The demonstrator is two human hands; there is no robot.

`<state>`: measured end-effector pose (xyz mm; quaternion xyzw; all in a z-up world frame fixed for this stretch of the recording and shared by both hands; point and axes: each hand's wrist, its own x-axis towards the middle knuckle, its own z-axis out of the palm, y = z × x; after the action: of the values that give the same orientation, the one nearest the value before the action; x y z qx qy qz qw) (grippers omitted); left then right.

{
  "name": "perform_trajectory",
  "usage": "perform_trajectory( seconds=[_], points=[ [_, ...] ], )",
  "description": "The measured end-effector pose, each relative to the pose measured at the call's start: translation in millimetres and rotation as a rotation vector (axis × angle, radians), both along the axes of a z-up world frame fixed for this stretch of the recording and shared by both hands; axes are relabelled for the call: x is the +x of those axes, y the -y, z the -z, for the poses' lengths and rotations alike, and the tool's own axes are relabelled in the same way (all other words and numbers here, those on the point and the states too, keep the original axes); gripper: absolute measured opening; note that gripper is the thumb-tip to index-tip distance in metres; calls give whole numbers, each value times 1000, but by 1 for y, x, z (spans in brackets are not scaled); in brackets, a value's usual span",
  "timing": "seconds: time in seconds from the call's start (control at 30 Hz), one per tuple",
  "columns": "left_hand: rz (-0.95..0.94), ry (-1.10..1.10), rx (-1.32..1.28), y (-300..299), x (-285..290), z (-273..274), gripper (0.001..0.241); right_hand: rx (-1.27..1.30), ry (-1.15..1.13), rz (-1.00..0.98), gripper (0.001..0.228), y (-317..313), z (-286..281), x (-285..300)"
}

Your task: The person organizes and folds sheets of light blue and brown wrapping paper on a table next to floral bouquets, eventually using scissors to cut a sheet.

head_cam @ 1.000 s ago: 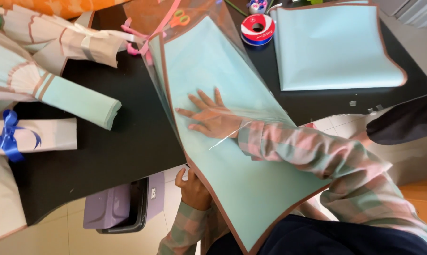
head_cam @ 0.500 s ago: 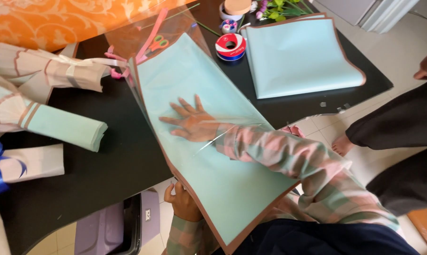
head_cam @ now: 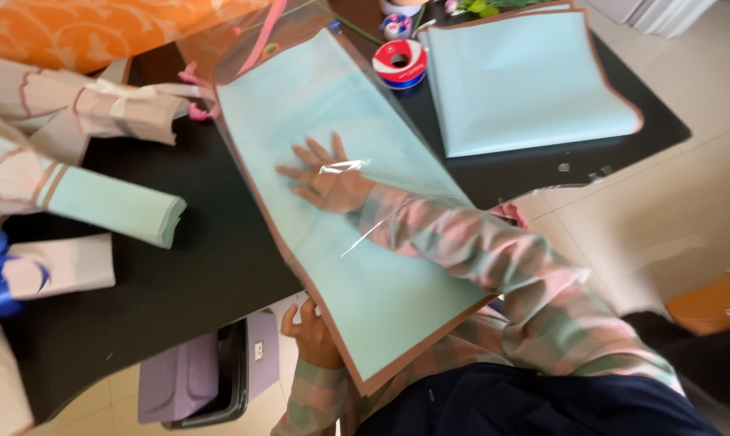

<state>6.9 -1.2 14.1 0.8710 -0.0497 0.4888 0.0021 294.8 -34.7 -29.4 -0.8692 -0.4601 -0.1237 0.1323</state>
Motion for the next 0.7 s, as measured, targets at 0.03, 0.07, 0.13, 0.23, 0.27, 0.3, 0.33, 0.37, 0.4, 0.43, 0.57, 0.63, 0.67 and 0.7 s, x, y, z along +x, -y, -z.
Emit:
perform_trajectory(
  seconds=[0.03,0.07,0.13,0.23,0.27,0.3,0.33,0.37,0.4,0.43,0.57,0.63,0.67,0.7],
  points=[
    [4,-3,3,0,0,-1,18,32,157,-39,50,2,-1,-5],
    [8,-5,5,0,1,-3,18,67,314,-77,48,3,-2,-9],
    [-2,-14,3,-1,2,-3,17,5,109,-148,51,2,-44,-42],
    [0,-15,-11,3,7,-4,18,-81,-146,-241,54,2,-67,-63],
    [1,-9,-17,4,8,-4,18,-96,-196,-273,52,0,-68,-66],
    [-3,-14,-17,5,6,-4,18,-95,-201,-277,52,-2,-66,-63],
    [3,-11,-24,5,4,-4,18,-108,-204,-255,51,-5,-64,-61],
    [5,0,-32,6,6,-5,18,-121,-198,-235,50,-8,-64,-55],
    [-1,2,-32,6,7,-5,18,-122,-196,-242,50,-10,-63,-50],
    [0,9,-38,5,7,-6,19,-116,-176,-202,50,-12,-60,-46],
    [11,27,-53,5,8,-10,21,-113,-125,-111,51,-18,-55,-34],
    [20,33,-58,7,10,-12,22,-112,-113,-118,52,-20,-54,-34],
    [29,38,-66,8,10,-13,23,-113,-101,-125,53,-20,-52,-35],
    [22,37,-66,8,10,-14,23,-113,-103,-133,53,-15,-61,-42]
  ],
)
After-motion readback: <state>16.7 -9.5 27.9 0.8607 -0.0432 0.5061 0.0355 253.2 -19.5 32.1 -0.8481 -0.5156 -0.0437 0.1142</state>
